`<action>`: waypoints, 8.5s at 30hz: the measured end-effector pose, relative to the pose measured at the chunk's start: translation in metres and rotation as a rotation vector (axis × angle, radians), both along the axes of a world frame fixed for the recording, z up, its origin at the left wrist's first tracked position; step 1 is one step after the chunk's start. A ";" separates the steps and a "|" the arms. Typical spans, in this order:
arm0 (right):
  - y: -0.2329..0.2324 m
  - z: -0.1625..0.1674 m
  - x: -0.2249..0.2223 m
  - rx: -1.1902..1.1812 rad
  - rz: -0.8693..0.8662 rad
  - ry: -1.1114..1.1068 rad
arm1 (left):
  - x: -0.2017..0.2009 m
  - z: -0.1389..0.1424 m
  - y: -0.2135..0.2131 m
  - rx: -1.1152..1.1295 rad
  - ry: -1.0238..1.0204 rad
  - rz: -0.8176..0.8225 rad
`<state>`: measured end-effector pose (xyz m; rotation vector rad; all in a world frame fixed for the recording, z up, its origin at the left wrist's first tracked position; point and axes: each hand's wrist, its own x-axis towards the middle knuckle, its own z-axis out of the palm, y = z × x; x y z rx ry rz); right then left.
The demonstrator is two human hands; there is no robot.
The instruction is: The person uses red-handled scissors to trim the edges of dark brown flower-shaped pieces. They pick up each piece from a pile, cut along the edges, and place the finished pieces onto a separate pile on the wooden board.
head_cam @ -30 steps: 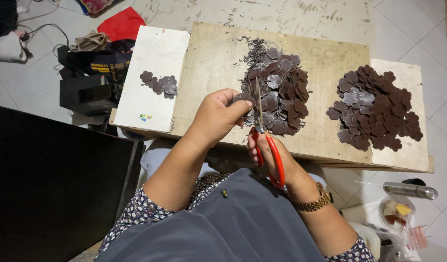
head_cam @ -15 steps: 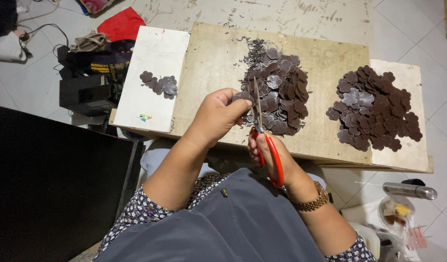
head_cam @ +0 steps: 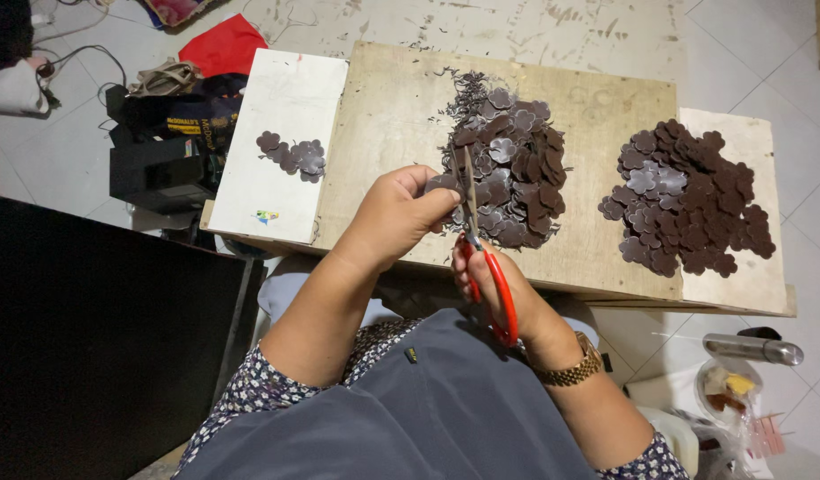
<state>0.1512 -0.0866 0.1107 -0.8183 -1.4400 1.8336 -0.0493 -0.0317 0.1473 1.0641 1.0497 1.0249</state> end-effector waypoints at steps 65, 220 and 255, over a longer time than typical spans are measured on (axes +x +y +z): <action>-0.002 0.000 -0.001 -0.158 0.012 0.040 | -0.007 0.002 0.003 -0.090 -0.080 -0.016; -0.005 -0.013 0.000 -0.137 -0.165 0.080 | 0.015 -0.008 -0.008 -0.035 -0.188 -0.072; 0.000 -0.003 0.007 0.000 0.000 -0.055 | 0.000 -0.003 -0.001 0.012 -0.058 0.059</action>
